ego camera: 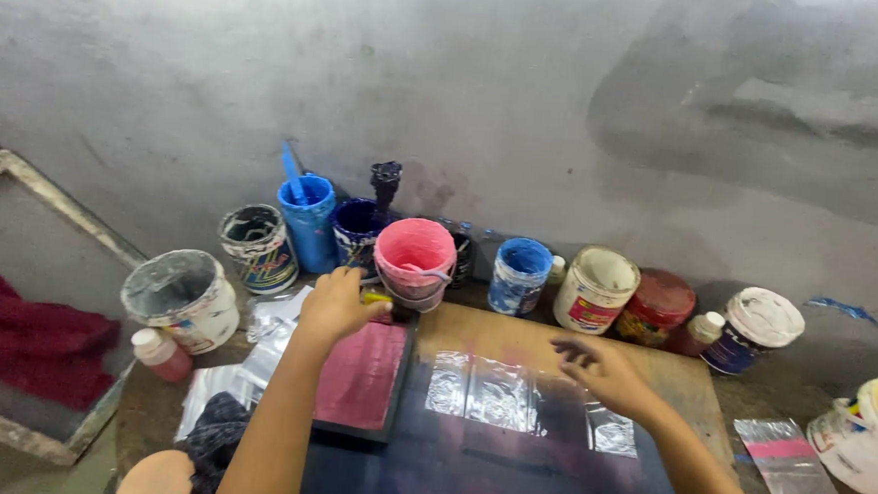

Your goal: The person wipes a dark surface with a cloth, then places a clear plastic sheet on top. They stir pink paint in a bucket with a stick and pour it onto the plastic sheet.

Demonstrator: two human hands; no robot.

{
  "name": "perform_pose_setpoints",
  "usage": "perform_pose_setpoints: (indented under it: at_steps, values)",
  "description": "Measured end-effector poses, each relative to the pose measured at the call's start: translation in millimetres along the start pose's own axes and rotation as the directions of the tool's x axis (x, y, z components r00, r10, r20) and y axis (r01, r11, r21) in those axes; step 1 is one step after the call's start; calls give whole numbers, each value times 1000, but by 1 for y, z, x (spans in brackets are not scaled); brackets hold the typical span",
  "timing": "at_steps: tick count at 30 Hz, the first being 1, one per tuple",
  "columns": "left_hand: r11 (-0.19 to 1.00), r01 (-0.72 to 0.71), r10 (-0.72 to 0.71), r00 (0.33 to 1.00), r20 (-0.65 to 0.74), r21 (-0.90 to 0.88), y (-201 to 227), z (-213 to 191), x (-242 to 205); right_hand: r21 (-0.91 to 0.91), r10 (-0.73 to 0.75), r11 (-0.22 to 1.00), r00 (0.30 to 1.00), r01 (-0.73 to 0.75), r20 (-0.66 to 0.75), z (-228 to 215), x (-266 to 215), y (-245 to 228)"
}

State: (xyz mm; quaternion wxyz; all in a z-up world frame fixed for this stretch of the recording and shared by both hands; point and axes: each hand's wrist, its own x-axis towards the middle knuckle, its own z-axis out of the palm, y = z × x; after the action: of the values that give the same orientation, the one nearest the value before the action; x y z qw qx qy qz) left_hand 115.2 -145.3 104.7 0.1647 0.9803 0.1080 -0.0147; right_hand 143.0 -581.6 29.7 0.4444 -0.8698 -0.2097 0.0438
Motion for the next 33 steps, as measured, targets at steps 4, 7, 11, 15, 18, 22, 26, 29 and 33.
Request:
perform_pose_setpoints:
  at_steps: [4,7,11,15,18,22,26,29,33]
  values:
    - [996,-34,38,998,48,-87,0,6,17,80,-56,996,994,49,96,48,58,-32]
    - [999,31,-26,994,109,-38,8,6,19,126,-51,991,997,42,65,94,113,-22]
    - [988,87,-77,994,79,-127,4,21,34,372,-60,926,998,63,-18,149,171,-3]
    - [954,102,-103,995,11,-283,5,28,37,635,-29,770,997,64,-65,170,185,-15]
    - [950,98,-98,995,14,-295,19,23,23,674,-12,735,996,72,-94,171,181,-8]
    - [902,90,-107,994,-17,-423,5,61,56,671,-8,737,993,87,-121,154,157,-38]
    - [854,91,-147,987,-71,-512,-9,92,77,659,-37,743,990,117,-134,162,162,-29]
    - [829,93,-168,982,-87,-551,-11,93,73,705,16,706,993,72,-117,165,153,-37]
    - [818,95,-179,979,-94,-567,1,71,50,744,148,664,988,-67,-43,159,130,-70]
